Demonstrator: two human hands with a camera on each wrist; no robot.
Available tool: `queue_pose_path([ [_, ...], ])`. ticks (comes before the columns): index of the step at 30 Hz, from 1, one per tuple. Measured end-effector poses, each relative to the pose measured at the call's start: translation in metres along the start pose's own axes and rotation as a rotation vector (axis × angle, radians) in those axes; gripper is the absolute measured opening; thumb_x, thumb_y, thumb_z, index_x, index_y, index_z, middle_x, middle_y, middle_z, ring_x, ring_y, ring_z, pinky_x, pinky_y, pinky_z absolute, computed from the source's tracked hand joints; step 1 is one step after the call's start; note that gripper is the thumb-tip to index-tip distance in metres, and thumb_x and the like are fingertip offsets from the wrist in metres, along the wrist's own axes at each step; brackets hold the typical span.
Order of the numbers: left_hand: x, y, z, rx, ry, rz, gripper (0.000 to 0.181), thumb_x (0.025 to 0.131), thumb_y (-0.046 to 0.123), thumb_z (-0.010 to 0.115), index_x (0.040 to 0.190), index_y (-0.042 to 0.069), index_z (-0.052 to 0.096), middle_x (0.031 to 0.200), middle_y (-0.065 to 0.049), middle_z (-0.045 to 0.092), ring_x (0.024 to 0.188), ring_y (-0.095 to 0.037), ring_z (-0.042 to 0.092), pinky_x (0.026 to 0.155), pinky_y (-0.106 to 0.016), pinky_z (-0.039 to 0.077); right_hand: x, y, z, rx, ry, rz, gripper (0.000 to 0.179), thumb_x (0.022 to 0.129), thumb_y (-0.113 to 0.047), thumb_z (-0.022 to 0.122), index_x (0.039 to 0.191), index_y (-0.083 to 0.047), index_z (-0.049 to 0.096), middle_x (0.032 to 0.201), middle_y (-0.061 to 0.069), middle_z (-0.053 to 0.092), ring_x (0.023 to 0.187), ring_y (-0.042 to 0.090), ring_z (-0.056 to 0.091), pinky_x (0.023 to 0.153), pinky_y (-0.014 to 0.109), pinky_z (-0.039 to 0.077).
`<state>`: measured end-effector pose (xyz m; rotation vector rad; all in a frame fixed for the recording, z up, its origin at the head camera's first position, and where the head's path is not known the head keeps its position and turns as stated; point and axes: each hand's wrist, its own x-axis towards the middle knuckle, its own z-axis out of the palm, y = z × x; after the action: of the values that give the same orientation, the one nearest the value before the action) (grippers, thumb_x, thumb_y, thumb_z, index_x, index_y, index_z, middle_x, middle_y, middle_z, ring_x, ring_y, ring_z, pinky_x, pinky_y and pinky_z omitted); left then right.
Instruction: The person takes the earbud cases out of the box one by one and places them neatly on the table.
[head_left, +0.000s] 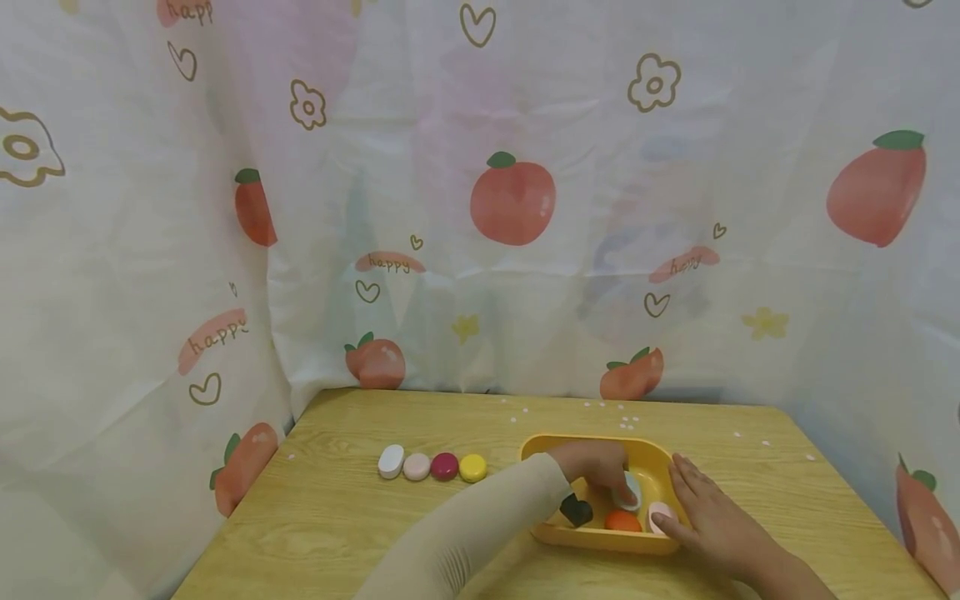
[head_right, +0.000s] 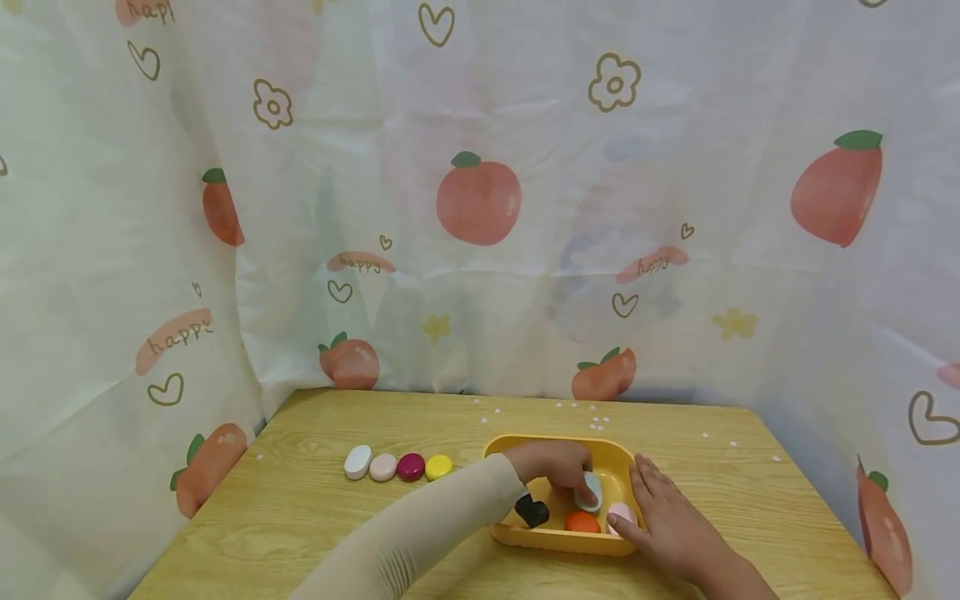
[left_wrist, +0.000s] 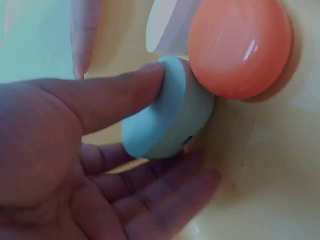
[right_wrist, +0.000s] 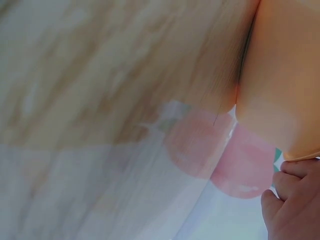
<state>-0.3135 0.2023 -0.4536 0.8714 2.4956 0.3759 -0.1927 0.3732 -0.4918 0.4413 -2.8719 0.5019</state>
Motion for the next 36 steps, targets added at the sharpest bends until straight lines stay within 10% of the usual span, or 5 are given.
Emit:
queue_pose_path([
  [5,0.003,0.000,0.001,-0.067,0.023,0.071,0.029,0.080,0.017,0.081,0.104,0.010,0.066,0.079,0.006,0.057,0.069,-0.007,0.055,0.060,-0.016,0.046,0.001,0.000,0.000,-0.001,-0.010,0.003,0.081,0.098,-0.047,0.054,0.144,0.015,0.031,0.153,0.029,0.022,0.138,0.047,0.023,0.094,0.003,-0.013],
  [18,-0.008,-0.011,-0.006,-0.420,0.064,0.084,0.018,0.084,0.007,0.077,0.099,0.007,0.067,0.083,0.003,0.059,0.067,-0.011,0.059,0.056,-0.026,0.056,0.001,-0.003,-0.001,0.008,-0.002,-0.008,0.078,0.099,-0.044,0.054,0.144,0.015,0.029,0.153,0.029,0.021,0.138,0.047,0.022,0.095,0.005,-0.013],
  [36,-0.035,-0.043,-0.023,-0.680,0.104,0.193,0.021,0.087,0.007,0.074,0.106,0.003,0.065,0.090,-0.002,0.061,0.074,-0.014,0.064,0.060,-0.030,0.057,-0.001,-0.001,0.002,0.008,0.017,-0.020,0.077,0.100,-0.042,0.053,0.144,0.015,0.029,0.153,0.030,0.022,0.138,0.048,0.023,0.096,0.008,-0.015],
])
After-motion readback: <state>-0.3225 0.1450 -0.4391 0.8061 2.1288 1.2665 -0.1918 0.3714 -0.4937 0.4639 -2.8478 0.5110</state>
